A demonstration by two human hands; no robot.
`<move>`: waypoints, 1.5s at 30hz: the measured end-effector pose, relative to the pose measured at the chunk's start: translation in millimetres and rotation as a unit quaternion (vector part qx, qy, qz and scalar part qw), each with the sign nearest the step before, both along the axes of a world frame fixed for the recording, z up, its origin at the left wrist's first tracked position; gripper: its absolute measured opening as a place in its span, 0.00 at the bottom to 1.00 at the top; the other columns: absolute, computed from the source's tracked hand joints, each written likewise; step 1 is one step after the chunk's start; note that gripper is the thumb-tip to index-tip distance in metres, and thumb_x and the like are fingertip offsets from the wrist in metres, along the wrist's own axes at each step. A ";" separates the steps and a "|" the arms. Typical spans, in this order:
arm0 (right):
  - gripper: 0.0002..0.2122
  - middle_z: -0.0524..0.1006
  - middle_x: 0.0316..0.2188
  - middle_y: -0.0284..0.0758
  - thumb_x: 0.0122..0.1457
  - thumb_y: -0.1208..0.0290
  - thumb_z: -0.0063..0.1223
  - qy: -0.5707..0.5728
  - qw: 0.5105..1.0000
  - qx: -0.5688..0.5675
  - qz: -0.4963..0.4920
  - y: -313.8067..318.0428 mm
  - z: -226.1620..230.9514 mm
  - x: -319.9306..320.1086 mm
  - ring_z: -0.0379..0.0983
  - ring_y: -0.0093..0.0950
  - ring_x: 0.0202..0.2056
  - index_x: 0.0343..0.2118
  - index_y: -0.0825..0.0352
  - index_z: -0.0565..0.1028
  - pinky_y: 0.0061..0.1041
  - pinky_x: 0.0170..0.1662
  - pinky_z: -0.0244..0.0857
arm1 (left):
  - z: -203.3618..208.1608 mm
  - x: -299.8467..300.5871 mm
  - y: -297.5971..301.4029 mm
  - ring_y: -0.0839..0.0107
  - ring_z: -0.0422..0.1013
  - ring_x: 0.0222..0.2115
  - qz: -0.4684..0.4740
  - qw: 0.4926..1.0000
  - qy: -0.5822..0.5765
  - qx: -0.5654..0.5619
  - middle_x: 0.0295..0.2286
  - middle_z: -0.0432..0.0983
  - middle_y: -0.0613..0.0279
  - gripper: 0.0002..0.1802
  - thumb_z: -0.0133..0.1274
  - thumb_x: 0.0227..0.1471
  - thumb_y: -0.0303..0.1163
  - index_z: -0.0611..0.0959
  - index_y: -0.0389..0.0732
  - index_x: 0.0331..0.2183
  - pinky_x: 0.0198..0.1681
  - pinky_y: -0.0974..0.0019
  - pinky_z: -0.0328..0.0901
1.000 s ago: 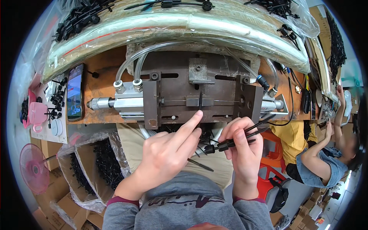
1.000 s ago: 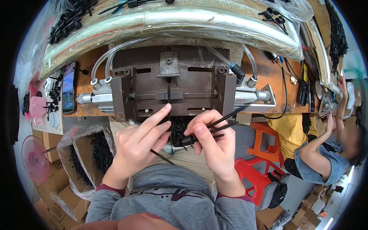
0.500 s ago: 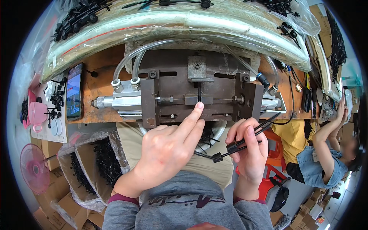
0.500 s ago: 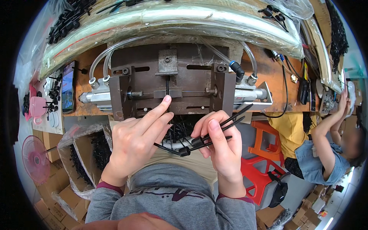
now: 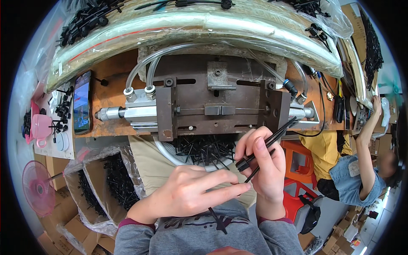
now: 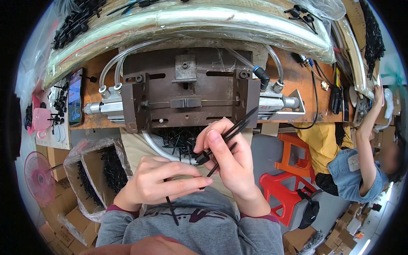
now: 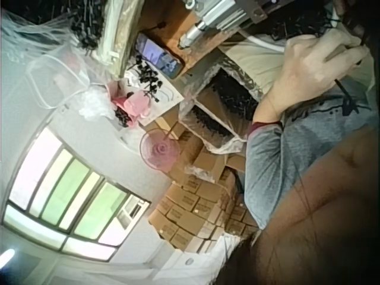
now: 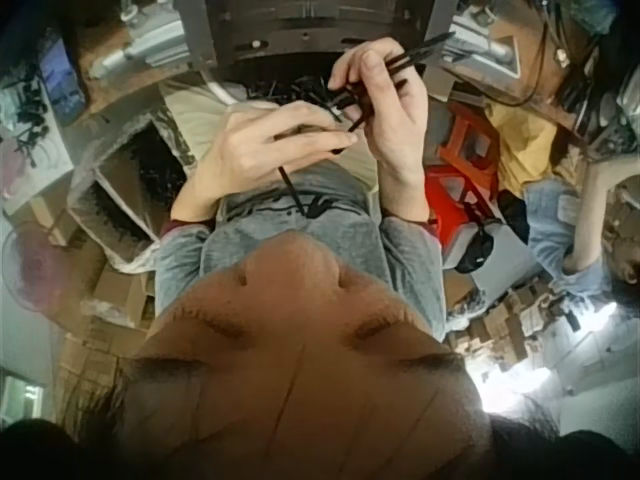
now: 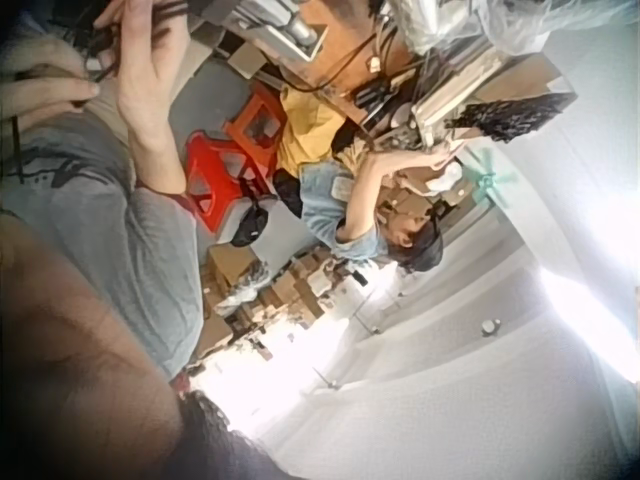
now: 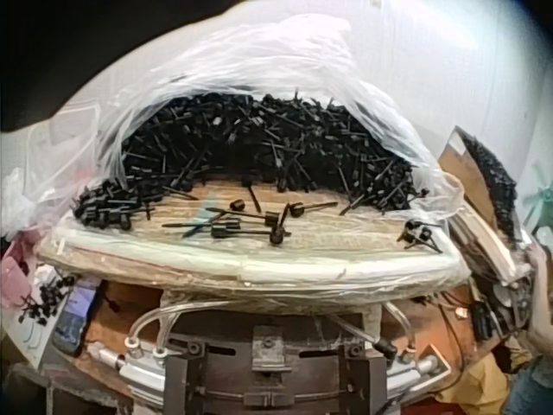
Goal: Assembling small black plastic components using a workbench fixture and hands.
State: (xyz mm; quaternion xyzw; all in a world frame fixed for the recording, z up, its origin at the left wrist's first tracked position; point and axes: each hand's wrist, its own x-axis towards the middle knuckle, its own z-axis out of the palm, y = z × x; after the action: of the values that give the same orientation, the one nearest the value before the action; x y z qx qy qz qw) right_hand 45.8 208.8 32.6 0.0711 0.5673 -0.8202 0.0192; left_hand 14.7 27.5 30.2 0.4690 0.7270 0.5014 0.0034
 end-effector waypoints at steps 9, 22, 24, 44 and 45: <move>0.12 0.73 0.32 0.43 0.70 0.64 0.37 0.100 0.985 0.016 -0.140 18.3 9.2 -0.9 0.64 0.20 0.20 0.35 0.69 0.67 0.15 0.22 0.60 | 3.5 -5.1 -8.1 0.74 0.75 0.21 0.108 0.994 0.025 -0.020 0.41 0.80 0.55 0.15 0.67 0.35 0.26 0.88 0.42 0.32 0.22 0.73 0.67; 0.20 0.62 0.15 0.30 0.69 0.56 0.37 0.100 0.989 0.030 -0.107 19.7 -2.3 14.1 0.57 0.17 0.14 0.24 0.67 0.63 0.18 0.17 0.48 | -15.5 -23.6 11.8 0.82 0.63 0.12 0.207 0.943 0.202 -0.164 0.47 0.77 0.51 0.12 0.57 0.40 0.23 0.84 0.33 0.33 0.17 0.76 0.58; 0.20 0.60 0.15 0.28 0.70 0.57 0.37 0.098 0.988 0.018 -0.114 17.8 -2.3 13.4 0.53 0.16 0.14 0.24 0.67 0.63 0.18 0.18 0.45 | -15.5 -22.5 12.6 0.82 0.63 0.12 0.211 0.944 0.197 -0.160 0.47 0.77 0.51 0.12 0.57 0.41 0.23 0.84 0.33 0.33 0.17 0.76 0.58; 0.13 0.64 0.18 0.23 0.66 0.65 0.49 0.019 0.993 0.106 -0.056 -14.0 -11.7 5.4 0.56 0.12 0.20 0.27 0.66 0.67 0.15 0.22 0.49 | -27.0 2.4 0.0 0.82 0.65 0.18 -0.023 0.822 -0.461 0.332 0.30 0.72 0.59 0.16 0.57 0.52 0.19 0.71 0.36 0.42 0.23 0.82 0.60; 0.14 0.63 0.16 0.24 0.67 0.63 0.47 0.025 0.990 0.126 -0.054 -14.8 -12.4 4.1 0.55 0.13 0.18 0.27 0.66 0.66 0.16 0.20 0.48 | -18.4 2.0 -1.4 0.80 0.67 0.20 -0.026 0.795 -0.509 0.330 0.30 0.72 0.59 0.15 0.55 0.54 0.21 0.69 0.36 0.43 0.25 0.80 0.62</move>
State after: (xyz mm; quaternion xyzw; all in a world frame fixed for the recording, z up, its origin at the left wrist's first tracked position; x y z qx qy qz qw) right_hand 49.9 194.0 20.2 0.0833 0.6616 -0.7436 -0.0486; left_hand 16.8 26.2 11.8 0.1374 0.3989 0.8768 0.2309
